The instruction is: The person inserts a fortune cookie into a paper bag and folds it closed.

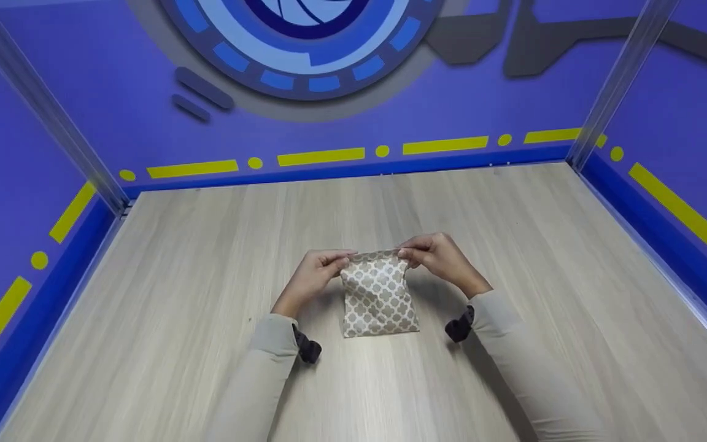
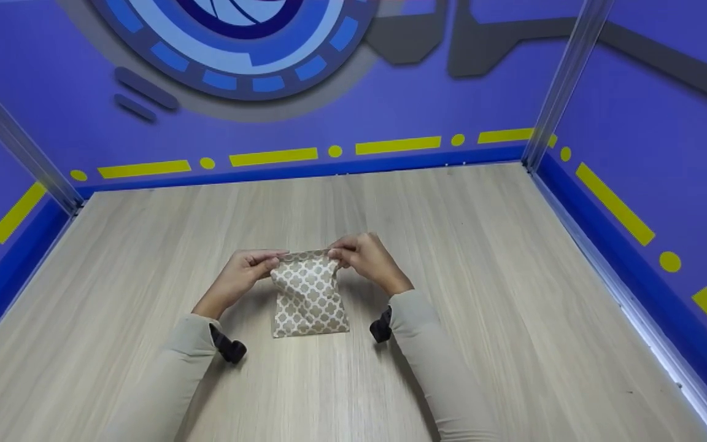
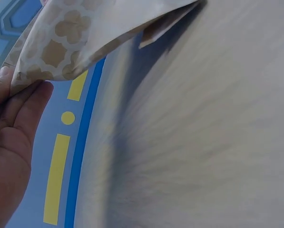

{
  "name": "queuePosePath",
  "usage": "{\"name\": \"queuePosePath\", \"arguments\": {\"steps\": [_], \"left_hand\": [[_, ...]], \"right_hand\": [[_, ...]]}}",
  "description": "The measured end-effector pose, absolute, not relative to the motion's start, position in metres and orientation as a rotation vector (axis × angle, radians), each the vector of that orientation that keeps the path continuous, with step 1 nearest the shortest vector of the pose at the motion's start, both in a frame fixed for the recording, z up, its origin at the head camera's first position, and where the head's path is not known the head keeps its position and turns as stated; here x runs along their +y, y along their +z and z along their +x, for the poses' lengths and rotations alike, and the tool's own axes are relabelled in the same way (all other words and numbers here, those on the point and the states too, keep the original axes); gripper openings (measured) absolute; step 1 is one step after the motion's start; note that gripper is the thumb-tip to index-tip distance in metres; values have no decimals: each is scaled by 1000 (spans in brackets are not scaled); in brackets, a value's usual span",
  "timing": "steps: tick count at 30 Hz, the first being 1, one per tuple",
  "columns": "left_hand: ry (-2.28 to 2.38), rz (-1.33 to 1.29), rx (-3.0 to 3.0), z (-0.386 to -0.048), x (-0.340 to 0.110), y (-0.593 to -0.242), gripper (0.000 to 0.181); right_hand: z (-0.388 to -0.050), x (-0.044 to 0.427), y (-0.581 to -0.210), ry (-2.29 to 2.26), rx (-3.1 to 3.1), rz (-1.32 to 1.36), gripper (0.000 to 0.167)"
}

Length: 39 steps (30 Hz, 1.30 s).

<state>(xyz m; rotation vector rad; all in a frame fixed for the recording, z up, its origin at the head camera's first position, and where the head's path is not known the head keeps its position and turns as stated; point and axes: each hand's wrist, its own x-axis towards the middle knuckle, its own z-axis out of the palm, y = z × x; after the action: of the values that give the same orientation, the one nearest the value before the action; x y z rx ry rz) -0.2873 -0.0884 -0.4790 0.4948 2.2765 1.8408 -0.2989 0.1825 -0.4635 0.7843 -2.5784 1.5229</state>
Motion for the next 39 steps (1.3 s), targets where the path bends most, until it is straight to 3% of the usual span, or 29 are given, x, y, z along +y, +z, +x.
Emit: {"name": "queuePosePath", "arguments": {"steps": [12,21,32,39], "left_hand": [[1763,456,2522,-288,-90,-478,20],[1845,290,2544,-290,-88,-480,14],[1869,234,2535,-294,-83,-481,26],[1808,191,2543,-294,-83,-484,22]], "right_hand": [[-281,178,-437,1448,-2682,826,21],[-300,185,-467,1597,-2618,636,25],[-301,170,-478,1621,-2620,286,26],[-303,168,-484,1710,-2624,134,26]]}}
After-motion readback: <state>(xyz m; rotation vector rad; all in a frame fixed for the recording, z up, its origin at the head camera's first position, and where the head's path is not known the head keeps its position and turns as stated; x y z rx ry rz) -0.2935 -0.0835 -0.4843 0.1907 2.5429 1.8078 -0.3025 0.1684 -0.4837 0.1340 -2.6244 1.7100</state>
